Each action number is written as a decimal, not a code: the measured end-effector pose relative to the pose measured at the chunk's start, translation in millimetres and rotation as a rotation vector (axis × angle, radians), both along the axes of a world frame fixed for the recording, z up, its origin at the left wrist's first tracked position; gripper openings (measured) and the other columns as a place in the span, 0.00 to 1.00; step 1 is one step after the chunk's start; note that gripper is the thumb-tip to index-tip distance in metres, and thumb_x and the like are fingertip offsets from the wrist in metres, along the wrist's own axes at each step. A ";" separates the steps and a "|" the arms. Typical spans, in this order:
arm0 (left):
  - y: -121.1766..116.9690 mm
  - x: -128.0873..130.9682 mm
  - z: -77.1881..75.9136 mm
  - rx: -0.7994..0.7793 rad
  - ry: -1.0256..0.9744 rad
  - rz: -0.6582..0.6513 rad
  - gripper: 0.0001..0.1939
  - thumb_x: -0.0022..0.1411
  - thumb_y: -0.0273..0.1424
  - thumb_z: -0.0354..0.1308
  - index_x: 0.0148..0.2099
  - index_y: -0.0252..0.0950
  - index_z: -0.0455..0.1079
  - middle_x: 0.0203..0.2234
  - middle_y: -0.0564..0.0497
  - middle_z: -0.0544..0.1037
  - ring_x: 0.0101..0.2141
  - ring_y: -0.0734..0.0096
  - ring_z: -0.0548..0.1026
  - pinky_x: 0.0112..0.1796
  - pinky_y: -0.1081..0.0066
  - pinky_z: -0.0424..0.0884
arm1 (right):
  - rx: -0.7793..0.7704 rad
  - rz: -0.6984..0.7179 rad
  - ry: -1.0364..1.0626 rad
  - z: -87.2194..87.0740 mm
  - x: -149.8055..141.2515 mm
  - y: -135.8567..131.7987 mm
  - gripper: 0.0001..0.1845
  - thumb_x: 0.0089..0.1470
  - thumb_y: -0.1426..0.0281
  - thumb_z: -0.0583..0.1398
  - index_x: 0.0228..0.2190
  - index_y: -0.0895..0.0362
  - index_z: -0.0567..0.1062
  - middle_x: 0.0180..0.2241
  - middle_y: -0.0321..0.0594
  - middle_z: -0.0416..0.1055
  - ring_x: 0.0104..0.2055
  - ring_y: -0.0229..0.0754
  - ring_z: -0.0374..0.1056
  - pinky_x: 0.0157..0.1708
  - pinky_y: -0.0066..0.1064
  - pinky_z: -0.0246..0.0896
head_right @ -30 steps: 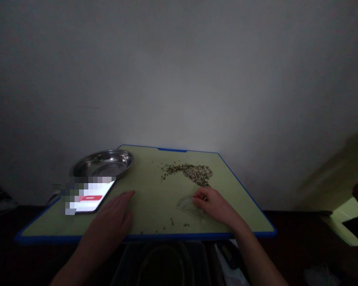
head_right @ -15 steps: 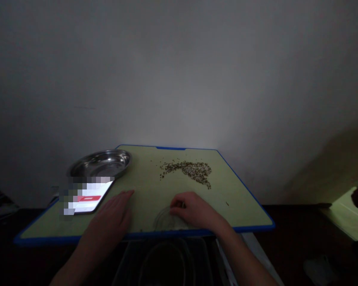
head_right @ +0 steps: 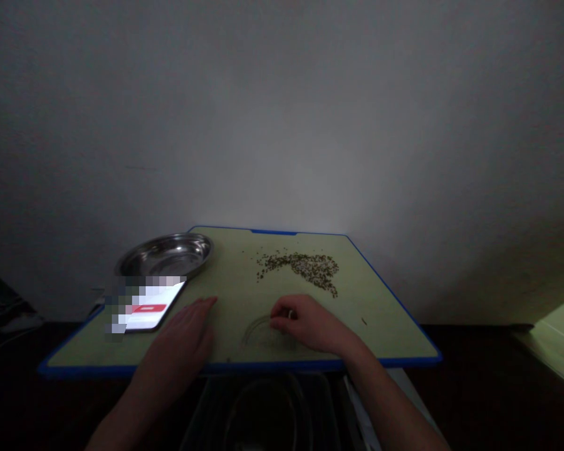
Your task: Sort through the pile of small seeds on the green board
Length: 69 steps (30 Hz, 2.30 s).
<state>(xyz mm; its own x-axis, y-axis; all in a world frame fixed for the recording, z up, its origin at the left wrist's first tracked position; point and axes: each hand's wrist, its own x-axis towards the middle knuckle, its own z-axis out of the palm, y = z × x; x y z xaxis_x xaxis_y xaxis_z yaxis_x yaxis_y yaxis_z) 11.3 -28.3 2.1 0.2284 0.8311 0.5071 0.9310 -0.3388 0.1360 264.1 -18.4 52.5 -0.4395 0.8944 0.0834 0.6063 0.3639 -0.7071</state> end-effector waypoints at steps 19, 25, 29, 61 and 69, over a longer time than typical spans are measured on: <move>-3.0 1.6 0.6 -0.044 -0.036 0.015 0.23 0.60 0.27 0.44 0.57 0.31 0.64 0.51 0.40 0.74 0.54 0.58 0.70 0.55 0.55 0.67 | -0.028 0.109 -0.017 -1.4 -23.0 3.5 0.07 0.52 0.70 0.60 0.31 0.58 0.78 0.26 0.36 0.73 0.27 0.35 0.63 0.28 0.26 0.56; -2.5 1.3 4.3 -0.062 -0.006 0.024 0.24 0.59 0.27 0.43 0.57 0.31 0.64 0.52 0.40 0.74 0.54 0.58 0.71 0.54 0.54 0.67 | -0.036 0.001 0.047 -2.7 1.7 -5.0 0.08 0.52 0.68 0.59 0.30 0.58 0.77 0.27 0.37 0.73 0.29 0.36 0.64 0.29 0.27 0.58; -0.6 -0.4 4.4 -0.047 -0.006 0.010 0.24 0.59 0.29 0.43 0.56 0.32 0.66 0.52 0.41 0.75 0.54 0.57 0.71 0.54 0.54 0.67 | 0.027 -0.240 0.078 -1.7 67.4 -18.5 0.13 0.52 0.61 0.57 0.28 0.58 0.74 0.26 0.38 0.71 0.27 0.38 0.64 0.27 0.28 0.59; 3.9 -3.9 -2.0 -0.046 0.048 0.019 0.24 0.60 0.30 0.42 0.54 0.34 0.70 0.52 0.41 0.75 0.53 0.55 0.72 0.52 0.52 0.68 | 0.192 -0.444 -0.064 -21.1 87.9 107.5 0.12 0.44 0.65 0.63 0.29 0.62 0.76 0.27 0.40 0.73 0.30 0.39 0.65 0.31 0.29 0.59; 3.5 -7.3 -4.7 -0.035 0.031 -0.014 0.23 0.59 0.30 0.44 0.53 0.35 0.70 0.52 0.41 0.75 0.53 0.54 0.72 0.52 0.51 0.69 | 0.251 -0.472 -0.037 -3.7 63.7 146.1 0.11 0.45 0.65 0.62 0.26 0.61 0.76 0.24 0.38 0.73 0.26 0.37 0.65 0.26 0.27 0.57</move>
<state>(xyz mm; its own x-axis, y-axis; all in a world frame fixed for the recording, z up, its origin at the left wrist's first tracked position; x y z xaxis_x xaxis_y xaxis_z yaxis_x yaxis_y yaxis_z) 4.1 -24.8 -2.6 0.2551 0.8447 0.4706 0.9302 -0.3473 0.1191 327.8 127.6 48.7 -0.0013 0.9501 0.3118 0.7676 0.2008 -0.6087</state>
